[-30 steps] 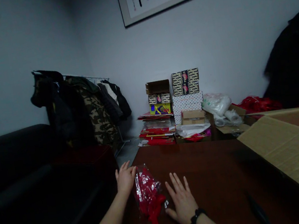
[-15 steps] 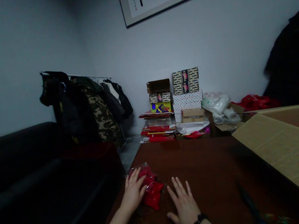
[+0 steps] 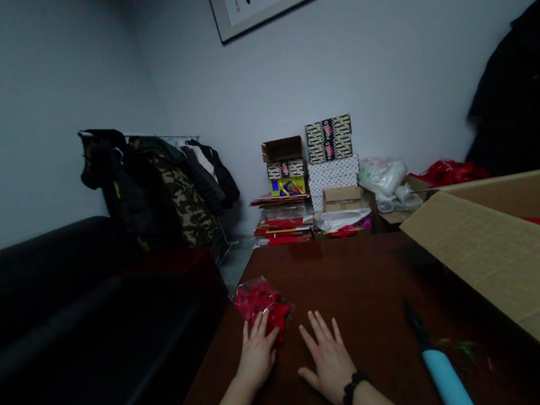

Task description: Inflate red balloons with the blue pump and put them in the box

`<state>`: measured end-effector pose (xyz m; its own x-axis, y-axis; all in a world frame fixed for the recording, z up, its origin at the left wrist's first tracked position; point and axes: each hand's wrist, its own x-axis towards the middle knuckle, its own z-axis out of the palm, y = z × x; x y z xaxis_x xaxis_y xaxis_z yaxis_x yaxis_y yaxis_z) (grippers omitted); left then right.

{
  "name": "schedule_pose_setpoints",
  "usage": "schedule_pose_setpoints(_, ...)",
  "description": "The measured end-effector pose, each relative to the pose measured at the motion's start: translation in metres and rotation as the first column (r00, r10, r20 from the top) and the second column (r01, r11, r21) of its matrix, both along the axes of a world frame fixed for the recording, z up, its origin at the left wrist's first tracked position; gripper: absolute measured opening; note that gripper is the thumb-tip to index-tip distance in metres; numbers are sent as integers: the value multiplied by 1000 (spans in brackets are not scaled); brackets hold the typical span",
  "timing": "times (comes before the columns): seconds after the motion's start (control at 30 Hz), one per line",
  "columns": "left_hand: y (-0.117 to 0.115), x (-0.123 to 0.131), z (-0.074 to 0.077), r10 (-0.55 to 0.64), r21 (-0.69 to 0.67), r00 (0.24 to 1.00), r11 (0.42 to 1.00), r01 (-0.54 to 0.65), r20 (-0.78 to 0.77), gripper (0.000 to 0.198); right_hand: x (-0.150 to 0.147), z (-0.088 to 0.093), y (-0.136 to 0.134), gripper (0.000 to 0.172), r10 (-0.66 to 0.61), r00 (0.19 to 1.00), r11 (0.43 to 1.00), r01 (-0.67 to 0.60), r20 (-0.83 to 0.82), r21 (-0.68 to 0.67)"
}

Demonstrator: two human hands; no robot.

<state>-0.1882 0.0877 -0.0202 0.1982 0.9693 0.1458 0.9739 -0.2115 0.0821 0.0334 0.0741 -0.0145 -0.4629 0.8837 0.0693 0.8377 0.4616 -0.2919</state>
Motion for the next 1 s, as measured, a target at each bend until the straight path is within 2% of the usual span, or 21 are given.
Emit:
schedule_pose_setpoints(0.13,5,5,-1,-39,-28,998,999,38,-45,31,22,-2,-12,75,-31,1000,1000,31,-3,3)
schedule_pose_setpoints(0.23,7,8,-3,-49,-8,998,999,49,-43,28,33,-1,-20,73,-57,998,998,57,3,-19)
schedule_pose_setpoints(0.4,0,22,-6,10,174,995,984,-26,97,19,42,1,-30,71,-110,994,992,111,19,-54)
schedule_pose_setpoints(0.5,-12,43,-5,-32,250,982,968,-16,187,15,45,0,-34,73,-120,993,991,121,14,-52)
schedule_pose_setpoints(0.67,-39,92,-5,-141,272,952,960,65,271,19,51,-3,-40,73,-132,991,991,132,-23,-16)
schedule_pose_setpoints(0.73,-50,109,-7,-162,272,941,959,79,298,23,55,-5,-42,67,-140,988,989,142,-61,36)
schedule_pose_setpoints(0.83,-62,127,-11,-177,262,928,961,90,329,28,64,-6,-44,47,-105,983,980,127,-148,151)
schedule_pose_setpoints(0.9,-66,135,-15,-172,254,922,964,85,347,31,70,-8,-45,33,-61,976,969,108,-211,221)
schedule_pose_setpoints(1.0,-70,144,-19,-142,226,920,972,60,364,33,76,-12,-47,23,-45,962,958,119,-270,262)
